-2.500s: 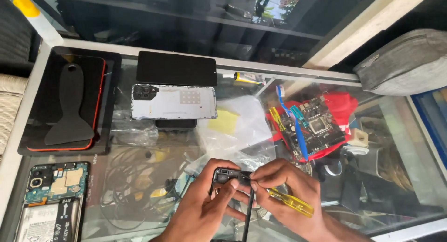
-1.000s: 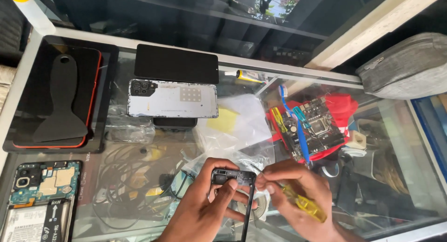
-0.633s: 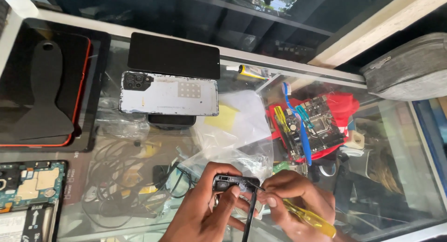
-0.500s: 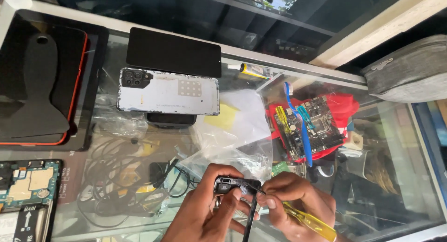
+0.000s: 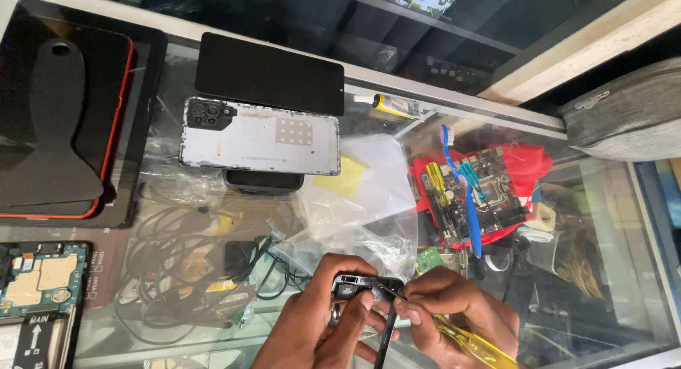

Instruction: Disassembling a smartphone to repair or replace internal components using a screwdriver and prying tools.

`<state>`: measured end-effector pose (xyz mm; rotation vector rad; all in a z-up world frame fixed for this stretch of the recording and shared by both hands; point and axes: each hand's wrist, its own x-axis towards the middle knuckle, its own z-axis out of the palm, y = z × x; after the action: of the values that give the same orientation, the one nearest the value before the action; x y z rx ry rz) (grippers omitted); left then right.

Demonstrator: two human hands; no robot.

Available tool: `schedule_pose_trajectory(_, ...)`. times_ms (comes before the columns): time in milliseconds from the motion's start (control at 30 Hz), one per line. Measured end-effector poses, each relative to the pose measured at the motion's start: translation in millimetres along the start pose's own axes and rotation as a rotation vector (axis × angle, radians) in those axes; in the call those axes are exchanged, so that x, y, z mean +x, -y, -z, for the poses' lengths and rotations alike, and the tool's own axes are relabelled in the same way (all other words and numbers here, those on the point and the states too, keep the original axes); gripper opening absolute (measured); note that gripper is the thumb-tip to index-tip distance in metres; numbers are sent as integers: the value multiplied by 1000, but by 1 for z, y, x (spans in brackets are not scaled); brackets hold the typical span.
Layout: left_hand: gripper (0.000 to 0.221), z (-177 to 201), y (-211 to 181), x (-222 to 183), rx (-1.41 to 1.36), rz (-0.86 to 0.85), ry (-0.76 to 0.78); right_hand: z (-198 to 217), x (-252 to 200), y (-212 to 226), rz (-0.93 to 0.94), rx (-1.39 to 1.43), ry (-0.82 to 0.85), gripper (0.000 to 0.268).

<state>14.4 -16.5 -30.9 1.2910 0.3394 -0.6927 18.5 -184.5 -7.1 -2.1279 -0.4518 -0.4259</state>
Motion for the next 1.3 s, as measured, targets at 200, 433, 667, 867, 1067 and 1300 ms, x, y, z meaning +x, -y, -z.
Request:
schedule_pose_trajectory(200, 34, 0, 4, 2, -9, 4, 0, -3, 2, 6, -21, -119, -12, 18)
schedule_pose_trajectory(433, 30, 5, -10, -4, 140, 94, 19, 4, 6, 13, -88, -155, 91, 19)
schedule_pose_trajectory(667, 27, 5, 12, 4, 105, -83, 98, 25, 15, 9, -367, -372, 419, 14)
schedule_pose_trajectory(867, 32, 6, 1, 2, 109, 0, 165, 43, 11, -30, -326, 507, 345, 13)
schedule_pose_trajectory(1067, 29, 0, -3, -4, 33, 22, 114, 34, -5, -33, -278, 462, 73, 19)
schedule_pose_trajectory(1300, 28, 3, -9, -6, 19, -39, 104, 5, 14, 12, 178, -34, 118, 9)
